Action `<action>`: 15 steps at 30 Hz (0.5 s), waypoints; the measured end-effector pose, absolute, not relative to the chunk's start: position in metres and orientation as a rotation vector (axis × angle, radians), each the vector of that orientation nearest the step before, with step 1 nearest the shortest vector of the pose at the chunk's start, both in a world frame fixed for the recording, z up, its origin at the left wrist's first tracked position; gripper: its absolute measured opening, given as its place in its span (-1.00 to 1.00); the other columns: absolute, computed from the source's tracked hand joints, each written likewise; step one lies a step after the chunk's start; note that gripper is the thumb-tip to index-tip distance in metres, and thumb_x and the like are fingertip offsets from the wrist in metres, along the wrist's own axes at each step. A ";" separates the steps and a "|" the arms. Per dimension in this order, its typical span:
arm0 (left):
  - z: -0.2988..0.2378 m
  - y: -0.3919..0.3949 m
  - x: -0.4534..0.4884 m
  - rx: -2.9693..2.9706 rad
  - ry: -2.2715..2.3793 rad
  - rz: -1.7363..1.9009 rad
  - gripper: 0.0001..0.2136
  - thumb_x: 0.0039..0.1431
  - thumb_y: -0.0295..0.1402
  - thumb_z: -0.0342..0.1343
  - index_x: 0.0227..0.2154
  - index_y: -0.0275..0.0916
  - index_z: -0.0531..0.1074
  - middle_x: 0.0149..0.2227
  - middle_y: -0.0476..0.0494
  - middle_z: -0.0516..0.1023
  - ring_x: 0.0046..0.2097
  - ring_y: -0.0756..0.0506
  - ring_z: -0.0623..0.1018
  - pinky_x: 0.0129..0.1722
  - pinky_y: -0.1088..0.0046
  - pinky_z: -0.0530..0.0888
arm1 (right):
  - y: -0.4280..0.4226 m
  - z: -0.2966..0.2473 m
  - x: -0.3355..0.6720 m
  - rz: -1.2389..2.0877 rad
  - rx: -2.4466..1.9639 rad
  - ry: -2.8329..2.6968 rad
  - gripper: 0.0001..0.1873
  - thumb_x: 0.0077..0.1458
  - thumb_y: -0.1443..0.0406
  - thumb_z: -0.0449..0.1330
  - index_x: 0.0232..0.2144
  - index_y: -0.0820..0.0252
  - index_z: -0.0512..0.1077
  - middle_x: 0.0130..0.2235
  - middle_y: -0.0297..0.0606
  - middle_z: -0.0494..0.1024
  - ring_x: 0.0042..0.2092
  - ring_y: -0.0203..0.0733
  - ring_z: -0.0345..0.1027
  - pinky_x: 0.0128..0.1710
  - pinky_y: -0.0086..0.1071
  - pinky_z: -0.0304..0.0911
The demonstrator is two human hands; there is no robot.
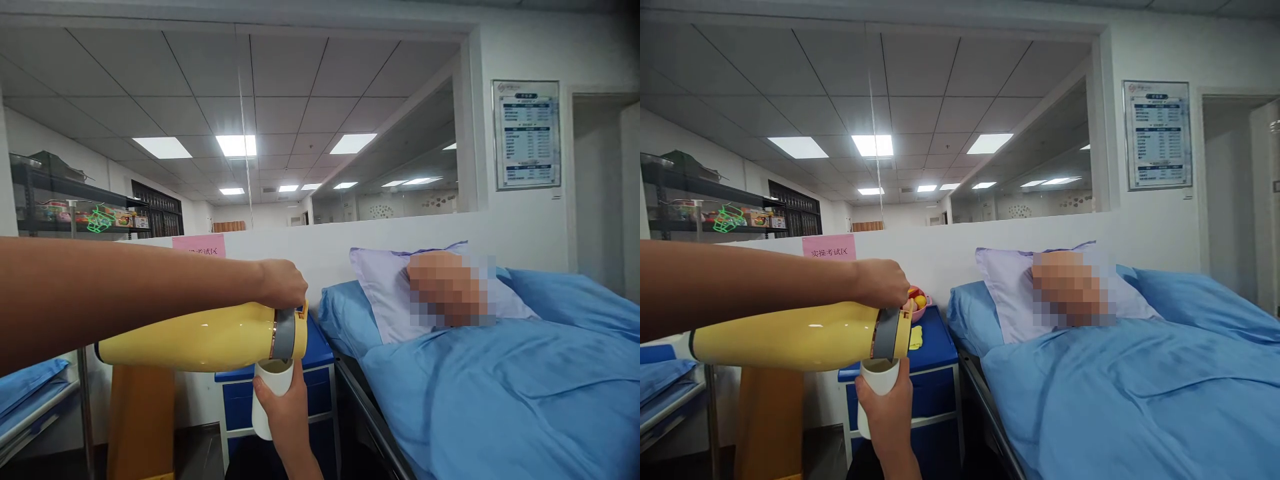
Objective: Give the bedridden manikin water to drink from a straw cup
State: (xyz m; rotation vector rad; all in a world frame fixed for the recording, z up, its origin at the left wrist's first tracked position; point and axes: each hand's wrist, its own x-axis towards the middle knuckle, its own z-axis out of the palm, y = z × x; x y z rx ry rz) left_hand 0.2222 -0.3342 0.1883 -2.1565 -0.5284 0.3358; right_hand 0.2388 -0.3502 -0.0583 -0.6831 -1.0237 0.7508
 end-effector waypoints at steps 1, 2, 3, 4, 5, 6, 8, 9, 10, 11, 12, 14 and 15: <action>0.189 -0.335 0.222 -2.158 -0.526 0.356 -0.85 -0.07 -0.54 0.30 -0.61 -0.22 0.48 -0.53 -0.09 0.57 -0.45 -0.05 0.51 -0.39 0.45 0.37 | -0.350 -0.058 0.238 0.749 -0.696 -1.026 -0.54 -0.15 0.18 0.35 -0.16 0.14 0.38 -0.32 -0.32 0.60 -0.32 -0.13 0.48 -0.32 -0.34 0.37; 0.190 -0.336 0.222 -2.157 -0.521 0.389 -0.85 -0.06 -0.55 0.29 -0.61 -0.22 0.48 -0.52 -0.10 0.57 -0.45 -0.05 0.51 -0.40 0.45 0.36 | -0.350 -0.058 0.238 0.747 -0.708 -1.031 -0.56 -0.15 0.18 0.35 -0.19 0.14 0.37 -0.34 -0.33 0.60 -0.34 -0.14 0.47 -0.34 -0.35 0.36; 0.191 -0.336 0.222 -2.151 -0.515 0.422 -0.86 -0.04 -0.55 0.28 -0.59 -0.23 0.49 -0.51 -0.11 0.58 -0.45 -0.06 0.52 -0.42 0.45 0.35 | -0.351 -0.057 0.238 0.747 -0.715 -1.036 -0.57 -0.15 0.17 0.35 -0.20 0.14 0.37 -0.34 -0.34 0.59 -0.34 -0.14 0.47 -0.34 -0.35 0.36; 0.192 -0.337 0.223 -2.135 -0.510 0.444 -0.87 -0.02 -0.54 0.27 -0.57 -0.23 0.50 -0.49 -0.13 0.59 -0.45 -0.06 0.52 -0.43 0.45 0.34 | -0.351 -0.056 0.238 0.752 -0.712 -1.041 -0.57 -0.15 0.17 0.35 -0.20 0.13 0.37 -0.34 -0.34 0.59 -0.33 -0.14 0.47 -0.33 -0.35 0.36; 0.192 -0.337 0.223 -2.111 -0.501 0.470 -0.89 0.01 -0.53 0.25 -0.54 -0.23 0.52 -0.47 -0.15 0.60 -0.44 -0.07 0.52 -0.44 0.45 0.33 | -0.352 -0.056 0.237 0.761 -0.702 -1.046 -0.54 -0.15 0.17 0.35 -0.18 0.13 0.36 -0.32 -0.33 0.60 -0.31 -0.13 0.47 -0.30 -0.34 0.36; 0.193 -0.338 0.222 -2.085 -0.490 0.500 -0.91 0.04 -0.52 0.22 -0.51 -0.23 0.53 -0.45 -0.17 0.61 -0.44 -0.07 0.53 -0.45 0.45 0.32 | -0.352 -0.055 0.237 0.774 -0.690 -1.049 -0.51 -0.15 0.16 0.35 -0.14 0.13 0.35 -0.29 -0.32 0.60 -0.29 -0.12 0.48 -0.28 -0.33 0.36; 0.193 -0.338 0.222 -2.040 -0.466 0.561 -0.91 0.08 -0.51 0.19 -0.44 -0.22 0.56 -0.41 -0.19 0.63 -0.42 -0.09 0.54 -0.47 0.44 0.31 | -0.353 -0.054 0.237 0.798 -0.674 -1.054 -0.45 -0.14 0.16 0.35 -0.08 0.14 0.33 -0.24 -0.30 0.61 -0.24 -0.10 0.49 -0.24 -0.32 0.36; 0.193 -0.339 0.222 -2.020 -0.458 0.591 -0.90 0.10 -0.51 0.17 -0.41 -0.22 0.57 -0.39 -0.20 0.64 -0.40 -0.10 0.55 -0.48 0.43 0.31 | -0.353 -0.055 0.237 0.804 -0.672 -1.057 -0.44 -0.14 0.15 0.35 -0.07 0.14 0.33 -0.23 -0.29 0.61 -0.23 -0.10 0.49 -0.23 -0.32 0.36; 0.193 -0.339 0.221 -2.004 -0.453 0.613 -0.89 0.10 -0.51 0.17 -0.38 -0.22 0.57 -0.38 -0.21 0.64 -0.39 -0.12 0.56 -0.48 0.42 0.30 | -0.353 -0.055 0.237 0.805 -0.672 -1.061 -0.44 -0.14 0.15 0.35 -0.07 0.14 0.33 -0.23 -0.29 0.61 -0.22 -0.10 0.49 -0.22 -0.32 0.36; 0.192 -0.340 0.221 -1.992 -0.450 0.627 -0.89 0.11 -0.51 0.16 -0.36 -0.22 0.58 -0.37 -0.21 0.64 -0.38 -0.13 0.57 -0.49 0.41 0.30 | -0.352 -0.056 0.237 0.800 -0.676 -1.064 -0.45 -0.15 0.15 0.35 -0.08 0.14 0.34 -0.22 -0.28 0.61 -0.21 -0.09 0.49 -0.22 -0.32 0.36; 0.191 -0.340 0.221 -1.982 -0.446 0.638 -0.88 0.12 -0.50 0.15 -0.35 -0.23 0.58 -0.37 -0.22 0.64 -0.38 -0.14 0.57 -0.49 0.40 0.30 | -0.352 -0.056 0.237 0.793 -0.682 -1.067 -0.45 -0.15 0.14 0.35 -0.08 0.14 0.35 -0.23 -0.28 0.61 -0.21 -0.08 0.49 -0.22 -0.31 0.36; 0.188 -0.342 0.222 -1.967 -0.435 0.647 -0.86 0.15 -0.49 0.12 -0.32 -0.23 0.58 -0.37 -0.22 0.64 -0.38 -0.14 0.57 -0.51 0.39 0.29 | -0.351 -0.057 0.237 0.779 -0.701 -1.076 -0.46 -0.16 0.15 0.36 -0.10 0.14 0.36 -0.24 -0.27 0.61 -0.23 -0.07 0.48 -0.24 -0.29 0.36; 0.187 -0.342 0.223 -1.967 -0.425 0.651 -0.86 0.16 -0.48 0.11 -0.32 -0.22 0.58 -0.37 -0.21 0.64 -0.38 -0.14 0.57 -0.52 0.40 0.28 | -0.351 -0.057 0.237 0.775 -0.714 -1.077 -0.47 -0.16 0.16 0.36 -0.11 0.14 0.36 -0.24 -0.27 0.61 -0.24 -0.06 0.48 -0.25 -0.29 0.36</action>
